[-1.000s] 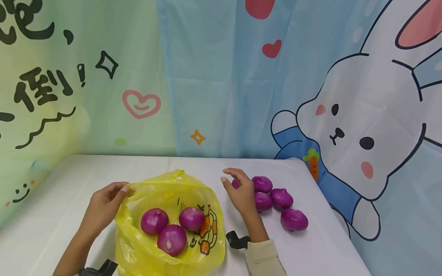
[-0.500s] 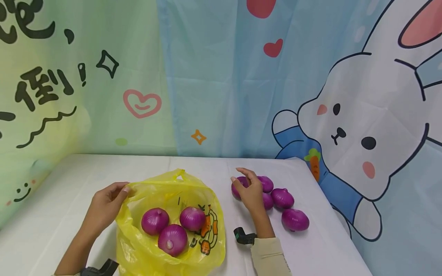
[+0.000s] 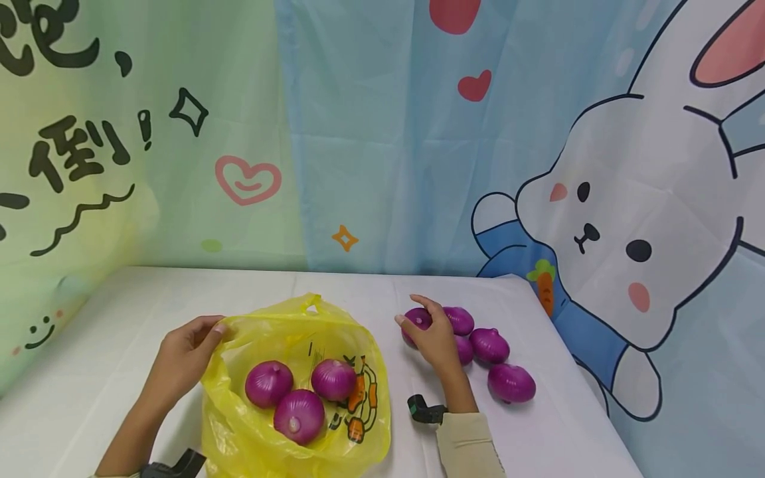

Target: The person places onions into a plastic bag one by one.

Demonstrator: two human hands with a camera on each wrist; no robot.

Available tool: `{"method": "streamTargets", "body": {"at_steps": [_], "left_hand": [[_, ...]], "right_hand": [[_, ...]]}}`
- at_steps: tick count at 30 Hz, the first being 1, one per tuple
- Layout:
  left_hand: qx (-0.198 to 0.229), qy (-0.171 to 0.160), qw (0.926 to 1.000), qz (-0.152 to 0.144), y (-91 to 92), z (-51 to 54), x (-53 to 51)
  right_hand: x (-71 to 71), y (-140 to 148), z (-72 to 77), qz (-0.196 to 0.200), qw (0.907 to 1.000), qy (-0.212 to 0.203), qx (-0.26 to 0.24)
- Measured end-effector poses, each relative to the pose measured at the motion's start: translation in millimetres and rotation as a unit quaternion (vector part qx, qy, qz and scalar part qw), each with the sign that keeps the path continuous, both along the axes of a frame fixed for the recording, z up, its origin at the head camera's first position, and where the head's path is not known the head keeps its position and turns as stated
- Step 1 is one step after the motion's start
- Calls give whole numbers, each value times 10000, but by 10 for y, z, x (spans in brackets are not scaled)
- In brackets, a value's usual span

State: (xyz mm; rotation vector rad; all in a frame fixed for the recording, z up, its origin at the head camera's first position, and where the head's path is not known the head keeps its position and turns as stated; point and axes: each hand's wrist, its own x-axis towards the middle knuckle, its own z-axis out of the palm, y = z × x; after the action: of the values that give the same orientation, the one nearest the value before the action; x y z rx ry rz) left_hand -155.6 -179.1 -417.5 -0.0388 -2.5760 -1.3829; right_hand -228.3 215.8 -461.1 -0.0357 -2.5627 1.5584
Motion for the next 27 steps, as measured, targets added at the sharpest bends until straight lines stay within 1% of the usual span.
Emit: {"method": "streamTargets", "body": {"at_steps": [4, 9, 13, 16, 20, 22, 24, 27], "left_hand": [[-2, -29, 10000, -33, -5, -6, 4], [29, -69, 10000, -41, 1, 3, 8], [82, -118, 9999, -57, 9, -2, 14], [77, -125, 9999, -61, 15, -8, 15], [56, -79, 9999, -57, 20, -6, 9], [66, -55, 9999, -69, 22, 0, 9], [58, -43, 9999, -74, 26, 6, 9], [61, -55, 9999, -89, 28, 13, 16]], "right_hand": [[-15, -12, -30, 213, 9988, -98, 436], [-24, -30, -64, 413, 9952, 79, 887], [-7, -43, -60, 620, 9874, 259, 1434], [-1, -49, -60, 709, 9787, 306, 1900], [-7, -39, -83, 604, 9632, 204, 2610], [-6, -29, -89, 515, 9564, 117, 2873], [-7, -21, -86, 454, 9541, 1, 2961], [-10, -18, -74, 392, 9558, -357, 2892]]}}
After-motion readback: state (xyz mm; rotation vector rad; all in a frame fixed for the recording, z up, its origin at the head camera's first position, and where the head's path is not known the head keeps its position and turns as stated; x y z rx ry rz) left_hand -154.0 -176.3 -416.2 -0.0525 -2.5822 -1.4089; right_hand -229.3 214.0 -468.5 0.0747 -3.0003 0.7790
